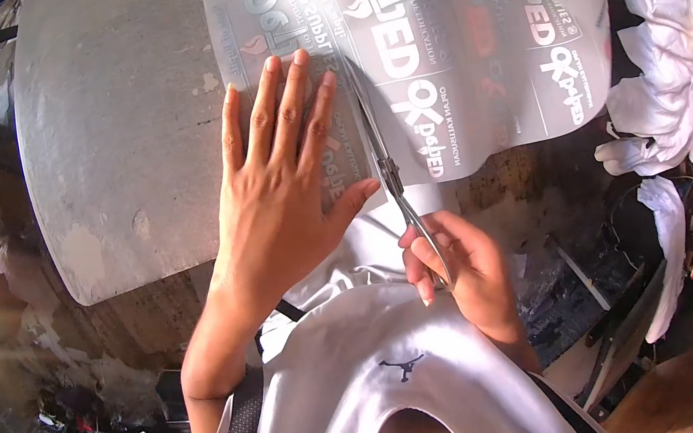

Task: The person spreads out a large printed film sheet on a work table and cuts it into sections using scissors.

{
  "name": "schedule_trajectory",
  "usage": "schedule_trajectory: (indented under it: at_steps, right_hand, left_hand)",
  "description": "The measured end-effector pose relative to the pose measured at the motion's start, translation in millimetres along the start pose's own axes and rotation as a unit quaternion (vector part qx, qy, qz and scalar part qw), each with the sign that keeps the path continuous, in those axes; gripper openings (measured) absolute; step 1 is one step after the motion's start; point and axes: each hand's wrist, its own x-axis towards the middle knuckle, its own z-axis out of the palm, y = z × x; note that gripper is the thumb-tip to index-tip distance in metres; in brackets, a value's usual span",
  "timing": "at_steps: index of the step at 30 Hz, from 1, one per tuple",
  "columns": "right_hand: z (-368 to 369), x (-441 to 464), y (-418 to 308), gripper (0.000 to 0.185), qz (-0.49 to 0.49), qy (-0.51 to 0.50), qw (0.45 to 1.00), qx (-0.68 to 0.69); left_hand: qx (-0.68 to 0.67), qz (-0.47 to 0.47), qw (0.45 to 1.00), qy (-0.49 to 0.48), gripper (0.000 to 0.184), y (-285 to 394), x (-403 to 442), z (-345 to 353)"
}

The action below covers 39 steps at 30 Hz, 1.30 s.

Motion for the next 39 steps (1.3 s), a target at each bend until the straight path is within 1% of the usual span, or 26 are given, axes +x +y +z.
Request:
schedule_trajectory:
  at_steps: [6, 9, 11, 25, 27, 30, 37, 39]
  right_hand:
    - [0, 3, -3, 0.024, 0.007, 0.01, 1.0, -0.013]
    - [-1, 5, -3, 0.022, -0.003, 0.008, 1.0, -0.019]
    - [1, 6, -4, 0.022, 0.0, 0.013, 1.0, -0.023]
    - [4, 16, -11, 0.023, -0.012, 0.017, 0.999, -0.037]
    - [5, 18, -12, 0.023, -0.019, 0.01, 1.0, -0.016]
    - [7, 19, -13, 0.023, -0.019, 0.011, 1.0, -0.022]
    - [13, 23, -15, 0.024, -0.022, 0.037, 0.999, -0.017]
    - [9, 24, -14, 0.025, -0.022, 0.019, 0.999, -0.022]
  left_hand:
    - [-0.007, -0.002, 1.0, 0.002, 0.099, 0, 0, 0]
    - [0.0, 0.0, 1.0, 0.006, 0.094, 0, -1, 0]
    - [-0.013, -0.003, 1.0, 0.005, 0.099, -1, -1, 0]
    - [-0.007, -0.007, 1.0, 0.005, 0.1, 0, 0, 0]
    - [-0.009, -0.008, 1.0, 0.006, 0.1, 0, 0, 0]
    - [-0.012, -0.009, 1.0, 0.003, 0.1, 0, 0, -1]
    - [-0.023, -0.01, 1.0, 0.005, 0.1, -1, 0, -1]
    - [-0.025, -0.011, 1.0, 0.004, 0.1, -1, 0, -1]
